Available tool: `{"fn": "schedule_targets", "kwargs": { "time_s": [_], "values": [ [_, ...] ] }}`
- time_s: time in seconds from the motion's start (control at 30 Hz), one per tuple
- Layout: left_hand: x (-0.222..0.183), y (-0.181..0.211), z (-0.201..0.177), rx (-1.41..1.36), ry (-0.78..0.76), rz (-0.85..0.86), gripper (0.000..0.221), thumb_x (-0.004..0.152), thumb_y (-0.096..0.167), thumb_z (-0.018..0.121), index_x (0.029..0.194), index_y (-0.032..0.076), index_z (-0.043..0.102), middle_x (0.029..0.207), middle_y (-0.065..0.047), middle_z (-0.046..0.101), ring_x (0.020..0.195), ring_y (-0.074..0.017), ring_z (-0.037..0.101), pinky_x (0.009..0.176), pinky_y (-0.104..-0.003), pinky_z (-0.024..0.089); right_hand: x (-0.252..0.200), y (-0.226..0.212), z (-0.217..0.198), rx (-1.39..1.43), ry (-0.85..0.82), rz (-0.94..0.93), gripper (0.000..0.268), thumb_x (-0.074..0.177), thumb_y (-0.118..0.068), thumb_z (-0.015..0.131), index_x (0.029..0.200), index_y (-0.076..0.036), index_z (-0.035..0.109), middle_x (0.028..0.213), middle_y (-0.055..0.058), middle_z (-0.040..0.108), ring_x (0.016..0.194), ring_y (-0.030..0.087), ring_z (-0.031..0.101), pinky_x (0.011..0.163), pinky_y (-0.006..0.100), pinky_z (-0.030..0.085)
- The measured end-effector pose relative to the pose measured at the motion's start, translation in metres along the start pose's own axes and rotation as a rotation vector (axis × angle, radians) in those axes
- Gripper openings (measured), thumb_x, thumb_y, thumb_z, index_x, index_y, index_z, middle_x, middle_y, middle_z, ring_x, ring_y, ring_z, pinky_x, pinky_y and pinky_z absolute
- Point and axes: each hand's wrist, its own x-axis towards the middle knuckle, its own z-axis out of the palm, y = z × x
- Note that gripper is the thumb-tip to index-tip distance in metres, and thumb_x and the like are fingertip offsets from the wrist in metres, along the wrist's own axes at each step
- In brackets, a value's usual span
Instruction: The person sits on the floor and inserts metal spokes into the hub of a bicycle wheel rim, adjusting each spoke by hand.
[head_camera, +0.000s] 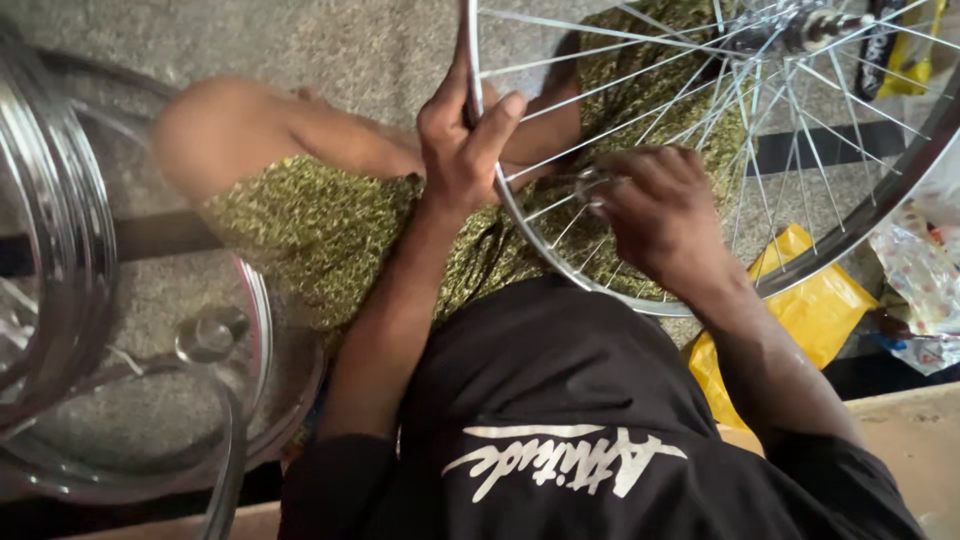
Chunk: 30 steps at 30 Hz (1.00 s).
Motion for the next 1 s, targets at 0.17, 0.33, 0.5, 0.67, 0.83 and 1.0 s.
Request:
{"fn": "schedule_targets", "kwargs": {
  "time_s": [0.17, 0.33, 0.5, 0.67, 0.83, 1.0],
  "values": [
    [-0.006, 0.004, 0.000, 0.077, 0.030, -0.053, 0.062, 0.102, 0.012, 0.070, 0.156, -0.003, 0.044, 0.065, 0.003, 0.048, 0.054, -0.0069, 0.043, 0.051, -0.025, 0.034, 0.015, -0.010, 0.010, 0.167, -0.204, -0.046, 0.026, 0.080, -0.014, 0.079, 0.102, -0.009, 0.067, 0.102, 0.009, 0.067, 0.096, 0.028, 0.060, 0.086, 0.046, 0.043],
    [-0.007, 0.013, 0.000, 0.057, 0.018, -0.092, 0.063, 0.104, 0.011, 0.069, 0.158, -0.005, 0.041, 0.069, 0.001, 0.050, 0.059, -0.0079, 0.044, 0.054, -0.025, 0.035, 0.019, 0.003, 0.015, 0.226, -0.201, -0.009, 0.013, 0.093, -0.010, 0.075, 0.104, -0.007, 0.071, 0.089, 0.008, 0.067, 0.086, 0.025, 0.063, 0.082, 0.043, 0.047],
    [-0.006, 0.014, 0.002, 0.062, 0.018, -0.093, 0.065, 0.105, 0.012, 0.067, 0.160, -0.005, 0.038, 0.066, 0.002, 0.046, 0.057, -0.0067, 0.041, 0.053, -0.025, 0.033, 0.010, 0.011, 0.007, 0.220, -0.103, 0.080, 0.016, 0.095, -0.010, 0.075, 0.109, -0.004, 0.075, 0.104, 0.010, 0.074, 0.088, 0.022, 0.066, 0.081, 0.041, 0.050],
    [-0.004, 0.013, 0.001, 0.072, 0.005, -0.061, 0.065, 0.104, 0.012, 0.068, 0.160, -0.003, 0.038, 0.063, 0.003, 0.044, 0.053, -0.0063, 0.039, 0.051, -0.025, 0.031, 0.019, 0.000, 0.005, 0.245, -0.211, -0.015, 0.017, 0.090, -0.011, 0.073, 0.106, -0.008, 0.074, 0.100, 0.009, 0.074, 0.093, 0.026, 0.069, 0.080, 0.044, 0.051],
    [-0.005, 0.008, -0.002, 0.060, -0.011, -0.012, 0.065, 0.105, 0.013, 0.069, 0.160, -0.001, 0.038, 0.063, 0.003, 0.045, 0.053, -0.0071, 0.040, 0.051, -0.025, 0.033, 0.026, 0.000, 0.021, 0.256, -0.317, -0.019, 0.031, 0.086, -0.005, 0.066, 0.117, -0.003, 0.070, 0.101, 0.013, 0.073, 0.092, 0.030, 0.068, 0.082, 0.046, 0.053],
    [-0.004, -0.002, 0.002, -0.009, 0.007, -0.012, 0.064, 0.103, 0.015, 0.069, 0.157, -0.002, 0.038, 0.063, 0.005, 0.045, 0.047, -0.0052, 0.040, 0.045, -0.023, 0.034, 0.020, 0.004, 0.021, 0.261, -0.286, 0.004, 0.018, 0.098, -0.010, 0.066, 0.114, -0.003, 0.070, 0.102, 0.012, 0.072, 0.091, 0.027, 0.070, 0.082, 0.045, 0.050]
  ]
}}
